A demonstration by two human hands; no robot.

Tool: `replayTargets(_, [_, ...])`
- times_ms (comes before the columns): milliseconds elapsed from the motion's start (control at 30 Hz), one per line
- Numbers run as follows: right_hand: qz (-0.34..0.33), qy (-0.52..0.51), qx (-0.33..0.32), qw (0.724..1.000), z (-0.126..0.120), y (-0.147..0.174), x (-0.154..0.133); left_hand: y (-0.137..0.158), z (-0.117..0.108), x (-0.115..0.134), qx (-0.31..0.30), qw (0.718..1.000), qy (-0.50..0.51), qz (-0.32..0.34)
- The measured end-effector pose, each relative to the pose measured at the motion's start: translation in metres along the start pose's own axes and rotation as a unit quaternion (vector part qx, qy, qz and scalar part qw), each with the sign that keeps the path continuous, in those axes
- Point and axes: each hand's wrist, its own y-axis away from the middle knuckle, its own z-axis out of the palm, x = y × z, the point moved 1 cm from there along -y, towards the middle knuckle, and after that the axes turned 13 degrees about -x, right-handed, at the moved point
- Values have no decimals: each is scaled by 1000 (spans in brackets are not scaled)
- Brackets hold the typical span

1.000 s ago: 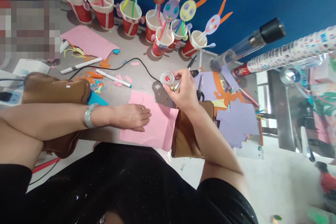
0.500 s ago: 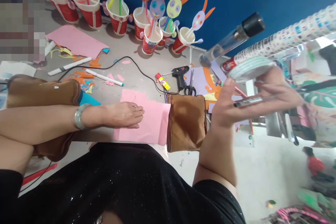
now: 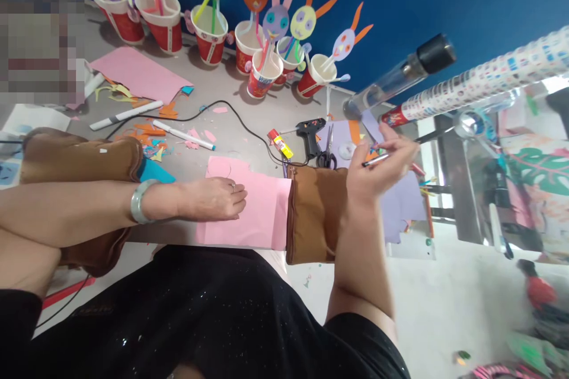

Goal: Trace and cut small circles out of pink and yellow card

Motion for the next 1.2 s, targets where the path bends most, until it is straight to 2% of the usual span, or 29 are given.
replayTargets(33, [-51, -36, 35, 997, -4, 4, -18, 0, 0, 0, -2, 1000, 0, -2])
replayTargets(67, [-83, -59, 15, 995, -6, 7, -35, 0, -1, 0, -4, 1000, 2, -4])
replayTargets(133, [-124, -46, -93, 987, 0, 14, -61, 0, -2, 0, -8, 1000, 9, -6])
replayTargets(200, [-121, -27, -191, 974, 12, 17, -74, 0, -3, 0, -16, 1000, 14, -5])
replayTargets(267, [-104, -9, -261, 960, 26, 17, -79, 0, -5, 0, -31, 999, 14, -6])
replayTargets(400, [-83, 20, -323, 942, 45, 10, -81, -1, -6, 0, -54, 998, 9, -9])
replayTargets(567, [-78, 49, -335, 938, 58, 2, -90, -1, -2, 1, -23, 1000, 16, -9])
replayTargets(767, [-60, 39, -305, 950, 70, 0, -87, 0, 0, -2, 10, 999, 24, -23])
replayTargets(933, [-47, -96, -254, 961, 50, 8, -95, -1, -2, -4, 5, 999, 32, -26])
replayTargets(1067, [-57, -254, -249, 933, 35, 18, -110, -1, -8, -4, -33, 999, 19, -30])
replayTargets(1200, [-40, -297, -251, 920, 26, 22, -125, 0, -10, -4, -53, 998, 12, -30])
